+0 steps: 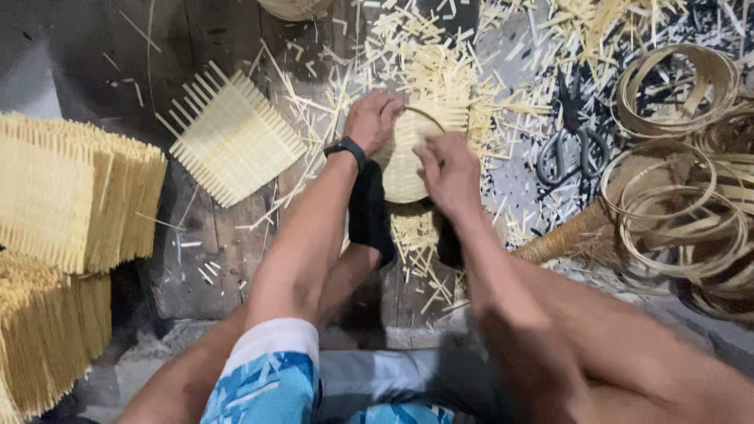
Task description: The person sits on the floor and weaves bamboo strips into a square mat. They place a circular bamboo frame on the mat, press it down, and use shears to trim the excess strips around the edge. The person repeats this process for multiple mats, stacking the finished pieces.
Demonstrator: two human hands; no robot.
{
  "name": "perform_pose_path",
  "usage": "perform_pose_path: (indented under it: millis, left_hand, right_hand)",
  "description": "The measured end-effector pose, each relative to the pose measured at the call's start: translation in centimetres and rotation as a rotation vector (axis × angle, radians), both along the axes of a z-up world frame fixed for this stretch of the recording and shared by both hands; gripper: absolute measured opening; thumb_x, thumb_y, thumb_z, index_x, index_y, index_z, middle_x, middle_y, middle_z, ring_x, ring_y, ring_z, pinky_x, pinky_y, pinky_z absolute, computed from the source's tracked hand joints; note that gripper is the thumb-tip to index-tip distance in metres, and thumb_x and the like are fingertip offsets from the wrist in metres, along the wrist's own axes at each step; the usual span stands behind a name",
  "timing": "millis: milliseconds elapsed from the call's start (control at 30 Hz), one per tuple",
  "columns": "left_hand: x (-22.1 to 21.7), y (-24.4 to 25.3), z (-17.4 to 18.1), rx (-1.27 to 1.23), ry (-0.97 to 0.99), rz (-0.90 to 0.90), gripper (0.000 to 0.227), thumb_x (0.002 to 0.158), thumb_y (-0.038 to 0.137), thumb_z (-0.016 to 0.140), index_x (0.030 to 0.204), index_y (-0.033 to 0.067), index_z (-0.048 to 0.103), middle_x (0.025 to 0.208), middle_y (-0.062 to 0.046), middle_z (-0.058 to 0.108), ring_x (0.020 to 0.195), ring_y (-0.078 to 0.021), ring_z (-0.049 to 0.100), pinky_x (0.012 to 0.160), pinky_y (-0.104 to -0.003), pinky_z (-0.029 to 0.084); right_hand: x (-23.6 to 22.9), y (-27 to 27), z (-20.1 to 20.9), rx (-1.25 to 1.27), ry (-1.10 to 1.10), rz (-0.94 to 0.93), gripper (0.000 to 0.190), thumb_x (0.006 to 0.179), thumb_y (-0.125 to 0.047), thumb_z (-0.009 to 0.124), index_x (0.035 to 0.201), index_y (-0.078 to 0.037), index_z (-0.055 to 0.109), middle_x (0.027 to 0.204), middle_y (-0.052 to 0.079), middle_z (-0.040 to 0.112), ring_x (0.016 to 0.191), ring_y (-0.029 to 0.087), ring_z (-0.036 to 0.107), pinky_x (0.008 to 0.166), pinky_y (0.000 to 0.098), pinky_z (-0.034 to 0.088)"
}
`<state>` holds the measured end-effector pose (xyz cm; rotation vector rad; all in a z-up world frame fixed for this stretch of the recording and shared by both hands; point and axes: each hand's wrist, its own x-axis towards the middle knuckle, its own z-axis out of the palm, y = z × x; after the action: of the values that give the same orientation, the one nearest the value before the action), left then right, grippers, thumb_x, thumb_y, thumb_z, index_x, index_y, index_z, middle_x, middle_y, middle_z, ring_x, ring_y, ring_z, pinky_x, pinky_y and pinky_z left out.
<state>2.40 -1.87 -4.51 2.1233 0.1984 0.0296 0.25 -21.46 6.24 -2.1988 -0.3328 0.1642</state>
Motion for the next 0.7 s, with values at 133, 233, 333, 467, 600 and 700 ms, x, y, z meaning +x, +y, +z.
perform_pose_path:
  millis: [133, 233, 333, 467, 600, 700]
  left_hand:
    - [0.4, 0.5, -1.4, -0.113, 0.081, 0.008, 0.019, 0.095, 0.021, 0.067, 0.098, 0.0070, 0.079, 0.094, -0.010, 0.077, 0.089, -0.0258, 0.071, 0.081, -0.037, 0.056]
    - [0.6, 1.3, -2.7, -0.259, 0.334, 0.043, 0.022, 0.093, 0.027, 0.074, 0.098, 0.0063, 0.080, 0.087, -0.010, 0.078, 0.077, -0.0141, 0.068, 0.072, -0.033, 0.055]
    - [1.1, 1.7, -4.1, -0.438, 0.424, 0.082, 0.023, 0.090, 0.023, 0.080, 0.102, 0.0032, 0.080, 0.086, -0.009, 0.076, 0.074, -0.0103, 0.063, 0.070, -0.031, 0.054]
    - [1.8, 1.5, -4.0, -0.694, 0.357, 0.167, 0.039, 0.084, 0.012, 0.083, 0.115, 0.0018, 0.063, 0.088, -0.006, 0.073, 0.081, -0.0114, 0.067, 0.075, -0.029, 0.058]
    - [0.5, 0.3, -1.4, -0.327, 0.009, 0.235, 0.056, 0.079, 0.013, 0.089, 0.119, 0.0015, 0.051, 0.104, -0.011, 0.062, 0.097, -0.0206, 0.060, 0.087, -0.036, 0.054]
    - [-3.3, -1.6, 1.4, 0.258, -0.241, 0.452, 0.051, 0.075, 0.017, 0.085, 0.116, 0.0012, 0.060, 0.118, -0.021, 0.061, 0.114, -0.0354, 0.056, 0.097, -0.045, 0.048]
  right_hand:
    - [6.4, 1.7, -3.6, 0.030, -0.149, 0.135, 0.020, 0.100, -0.019, 0.069, 0.096, 0.000, 0.065, 0.088, 0.018, 0.064, 0.078, 0.033, 0.061, 0.071, 0.0418, 0.050]
    - [8.4, 2.4, -8.2, -0.016, 0.240, 0.089, 0.022, 0.102, -0.021, 0.066, 0.092, -0.001, 0.063, 0.080, 0.018, 0.063, 0.072, 0.031, 0.060, 0.069, 0.0407, 0.049]
    - [8.8, 1.8, -11.2, 0.062, 0.349, 0.112, 0.026, 0.102, -0.024, 0.064, 0.090, -0.001, 0.062, 0.077, 0.020, 0.060, 0.074, 0.034, 0.057, 0.070, 0.0433, 0.048]
    - [8.7, 1.3, -10.9, 0.091, 0.316, 0.170, 0.027, 0.104, -0.030, 0.052, 0.104, -0.004, 0.060, 0.089, 0.019, 0.064, 0.083, 0.035, 0.063, 0.076, 0.0492, 0.049]
    - [9.0, 4.0, -8.7, -0.093, 0.036, 0.261, 0.049, 0.112, -0.040, 0.037, 0.103, -0.004, 0.069, 0.098, 0.026, 0.066, 0.096, 0.048, 0.060, 0.086, 0.0559, 0.047]
    - [8.8, 5.7, -5.8, -0.308, 0.293, 0.332, 0.055, 0.100, -0.058, 0.044, 0.099, -0.014, 0.077, 0.099, 0.022, 0.072, 0.096, 0.045, 0.066, 0.089, 0.0531, 0.050]
